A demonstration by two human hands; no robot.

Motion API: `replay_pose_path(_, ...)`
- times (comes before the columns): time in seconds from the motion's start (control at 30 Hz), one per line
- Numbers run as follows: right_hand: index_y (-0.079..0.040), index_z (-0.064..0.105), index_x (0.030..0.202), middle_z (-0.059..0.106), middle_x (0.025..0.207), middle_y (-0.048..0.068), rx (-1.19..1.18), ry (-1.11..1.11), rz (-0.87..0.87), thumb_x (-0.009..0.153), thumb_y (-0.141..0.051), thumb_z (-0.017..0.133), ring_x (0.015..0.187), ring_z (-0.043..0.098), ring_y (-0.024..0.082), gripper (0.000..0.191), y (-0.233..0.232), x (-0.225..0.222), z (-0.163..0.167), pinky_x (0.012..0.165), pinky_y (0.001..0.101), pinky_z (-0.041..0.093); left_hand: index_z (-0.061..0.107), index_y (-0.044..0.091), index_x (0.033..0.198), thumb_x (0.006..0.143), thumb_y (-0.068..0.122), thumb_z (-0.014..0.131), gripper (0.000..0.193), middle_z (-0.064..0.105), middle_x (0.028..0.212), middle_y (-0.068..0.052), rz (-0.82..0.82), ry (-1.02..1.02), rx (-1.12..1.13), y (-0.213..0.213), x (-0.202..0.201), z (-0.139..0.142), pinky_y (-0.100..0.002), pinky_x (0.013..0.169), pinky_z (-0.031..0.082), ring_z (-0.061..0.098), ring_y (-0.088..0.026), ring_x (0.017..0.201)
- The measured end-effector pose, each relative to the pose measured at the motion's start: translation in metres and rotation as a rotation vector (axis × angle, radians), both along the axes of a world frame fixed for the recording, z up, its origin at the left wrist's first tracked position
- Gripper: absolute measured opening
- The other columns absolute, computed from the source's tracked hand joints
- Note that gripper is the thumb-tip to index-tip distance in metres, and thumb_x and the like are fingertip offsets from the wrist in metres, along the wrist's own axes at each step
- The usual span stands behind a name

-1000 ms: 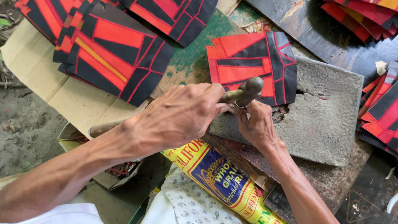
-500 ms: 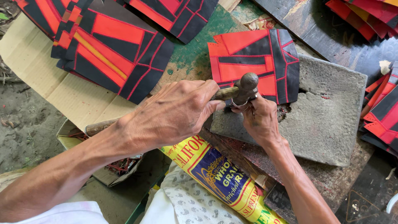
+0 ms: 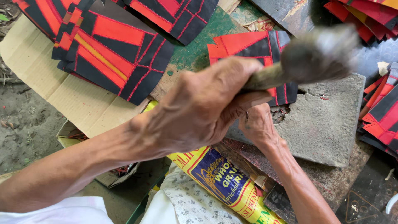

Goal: The person uses a hammer and a metal punch to drive rivets into red and black patterned leather pieces. They repeatedly position the punch on the leather, strike it with the hammer, and then move to the next rivet location on the same piece.

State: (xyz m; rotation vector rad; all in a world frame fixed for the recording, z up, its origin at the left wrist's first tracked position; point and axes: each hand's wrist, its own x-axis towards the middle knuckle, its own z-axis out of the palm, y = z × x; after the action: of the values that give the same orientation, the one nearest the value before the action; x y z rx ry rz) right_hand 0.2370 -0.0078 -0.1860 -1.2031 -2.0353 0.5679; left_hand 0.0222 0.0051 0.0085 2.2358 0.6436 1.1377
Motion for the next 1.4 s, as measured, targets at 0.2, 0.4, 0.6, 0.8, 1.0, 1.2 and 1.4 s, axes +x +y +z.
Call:
replay_pose_path(0.2,-0.002,0.066,0.106,0.071,0.088,0.016,-0.019,0.015,-0.070,0.092,0.002,0.066,0.079,0.073,0.034,0.014,-0.004,-0.002,-0.001,0.068,0.0416,0.055,0.056,-0.002,0.094,0.103,0.022,0.061,0.026,0.065,0.073,-0.020,0.037,0.673,-0.267,0.008,-0.012,-0.020,-0.049,0.057,0.049,0.068,-0.038,0.064)
replay_pose_path(0.4,0.001,0.061,0.111,0.076,0.092,0.009,-0.231,0.328,-0.134,0.104,0.003,0.057,0.085,0.077,0.014,0.008,-0.004,-0.006,0.000,0.076,0.0285,0.064,0.058,-0.002,0.097,0.099,0.021,0.065,0.024,0.065,0.076,-0.021,0.067,0.530,-0.246,0.007,-0.026,-0.026,-0.049,0.057,0.047,0.067,-0.041,0.069)
replay_pose_path(0.6,0.002,0.061,0.111,0.076,0.094,0.009,-0.231,0.353,-0.119,0.105,0.001,0.054,0.087,0.078,0.015,0.009,-0.005,-0.005,-0.002,0.078,0.0293,0.065,0.058,-0.002,0.096,0.099,0.022,0.066,0.025,0.065,0.078,-0.021,0.086,0.539,-0.210,0.007,-0.027,-0.025,-0.050,0.061,0.048,0.067,-0.042,0.074)
replay_pose_path(0.8,0.002,0.061,0.110,0.076,0.094,0.009,-0.247,0.360,-0.124,0.105,0.002,0.056,0.086,0.077,0.015,0.007,-0.006,-0.006,0.001,0.078,0.0291,0.064,0.058,-0.001,0.095,0.099,0.022,0.066,0.025,0.066,0.078,-0.020,0.094,0.586,-0.245,0.006,-0.028,-0.026,-0.050,0.061,0.048,0.067,-0.041,0.074)
replay_pose_path(1.0,0.000,0.065,0.109,0.076,0.091,0.011,-0.177,0.247,-0.085,0.099,0.003,0.061,0.084,0.079,0.019,0.011,-0.004,-0.006,0.003,0.074,0.0307,0.064,0.058,-0.002,0.100,0.099,0.020,0.066,0.023,0.066,0.079,-0.020,0.065,0.576,-0.248,0.009,-0.022,-0.013,-0.050,0.057,0.048,0.067,-0.041,0.071)
replay_pose_path(1.2,-0.005,0.065,0.099,0.070,0.093,0.018,0.084,0.067,-0.062,0.091,0.002,0.063,0.087,0.070,0.037,0.011,0.000,-0.008,0.000,0.073,0.0415,0.056,0.053,-0.004,0.115,0.104,0.008,0.065,0.020,0.066,0.098,-0.022,-0.057,0.089,-0.012,0.003,-0.013,0.013,-0.044,0.070,0.054,0.070,-0.038,0.083)
replay_pose_path(1.4,-0.002,0.067,0.110,0.067,0.088,0.020,0.038,0.070,-0.066,0.094,0.002,0.069,0.082,0.068,0.040,0.017,-0.004,-0.009,0.000,0.070,0.0454,0.053,0.055,-0.002,0.102,0.105,0.021,0.062,0.024,0.066,0.078,-0.020,0.030,0.769,-0.227,0.013,0.001,-0.009,-0.047,0.053,0.050,0.067,-0.039,0.064)
